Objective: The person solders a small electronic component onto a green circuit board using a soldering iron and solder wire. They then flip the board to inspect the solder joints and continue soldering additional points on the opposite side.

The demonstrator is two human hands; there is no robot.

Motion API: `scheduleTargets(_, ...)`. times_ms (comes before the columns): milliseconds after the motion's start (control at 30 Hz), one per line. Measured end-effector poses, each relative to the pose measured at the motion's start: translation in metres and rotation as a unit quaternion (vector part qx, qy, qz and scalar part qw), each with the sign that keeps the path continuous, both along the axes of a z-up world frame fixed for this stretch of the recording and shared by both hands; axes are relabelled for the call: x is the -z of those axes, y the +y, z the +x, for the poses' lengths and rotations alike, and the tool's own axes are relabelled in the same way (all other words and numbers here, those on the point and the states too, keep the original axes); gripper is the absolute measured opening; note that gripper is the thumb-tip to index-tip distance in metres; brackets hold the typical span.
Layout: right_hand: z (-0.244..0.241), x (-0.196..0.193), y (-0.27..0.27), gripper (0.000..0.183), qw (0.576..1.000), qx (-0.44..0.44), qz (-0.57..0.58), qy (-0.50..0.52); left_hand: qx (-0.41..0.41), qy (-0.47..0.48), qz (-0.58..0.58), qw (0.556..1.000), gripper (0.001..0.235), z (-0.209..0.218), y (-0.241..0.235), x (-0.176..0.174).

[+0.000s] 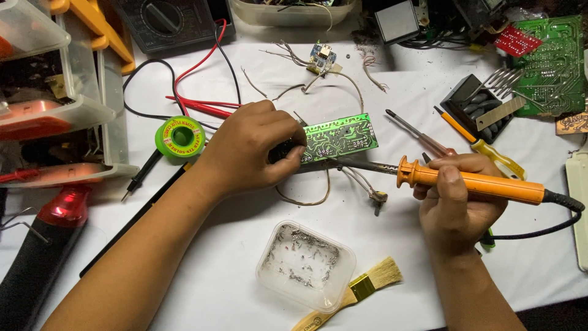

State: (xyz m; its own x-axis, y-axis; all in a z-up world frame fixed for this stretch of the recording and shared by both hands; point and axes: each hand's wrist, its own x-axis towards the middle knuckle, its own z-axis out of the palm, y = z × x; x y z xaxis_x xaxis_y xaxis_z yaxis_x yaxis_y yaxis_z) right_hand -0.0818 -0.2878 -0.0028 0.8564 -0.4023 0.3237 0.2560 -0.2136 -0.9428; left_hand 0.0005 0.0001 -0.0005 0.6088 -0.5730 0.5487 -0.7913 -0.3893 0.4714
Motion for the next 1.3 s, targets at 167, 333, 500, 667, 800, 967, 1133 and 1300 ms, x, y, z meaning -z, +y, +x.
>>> scheduleTargets(167, 0.001, 0.003, 0.0, 0.023, 1.0, -0.016, 0.009, -0.004, 0.002, 0.001, 0.011, 1.0, 0.006, -0.001, -0.001, 0.0)
scheduleTargets(333, 0.0, 0.002, 0.002, 0.021, 1.0, 0.015, -0.006, 0.016, 0.011, 0.008, 0.009, 1.0, 0.006, -0.001, -0.003, 0.001)
scheduleTargets(500, 0.001, 0.002, 0.003, 0.023, 0.999, 0.02, -0.038, -0.001, 0.008, 0.001, 0.006, 1.0, 0.006, -0.001, -0.004, 0.004)
scheduleTargets(667, 0.0, 0.002, 0.003, 0.023, 0.999, 0.014, -0.043, 0.01, 0.009, 0.002, 0.009, 1.0, 0.006, -0.002, -0.004, 0.004)
scheduleTargets(800, 0.001, 0.003, 0.004, 0.024, 0.999, 0.015, -0.049, -0.006, 0.003, -0.002, 0.019, 1.0, 0.006, -0.002, -0.004, 0.005)
scheduleTargets(967, 0.0, 0.001, 0.004, 0.024, 0.999, 0.022, -0.04, 0.013, 0.006, -0.005, 0.019, 1.0, 0.005, -0.002, -0.004, 0.004)
scheduleTargets(1133, 0.0, 0.008, -0.001, 0.023, 1.0, 0.001, -0.017, 0.001, 0.011, -0.007, 0.027, 1.0, 0.007, -0.001, -0.004, 0.005)
scheduleTargets(1300, 0.0, 0.003, 0.002, 0.023, 0.999, 0.003, -0.032, 0.005, 0.012, -0.009, 0.019, 1.0, 0.007, -0.001, -0.004, 0.006)
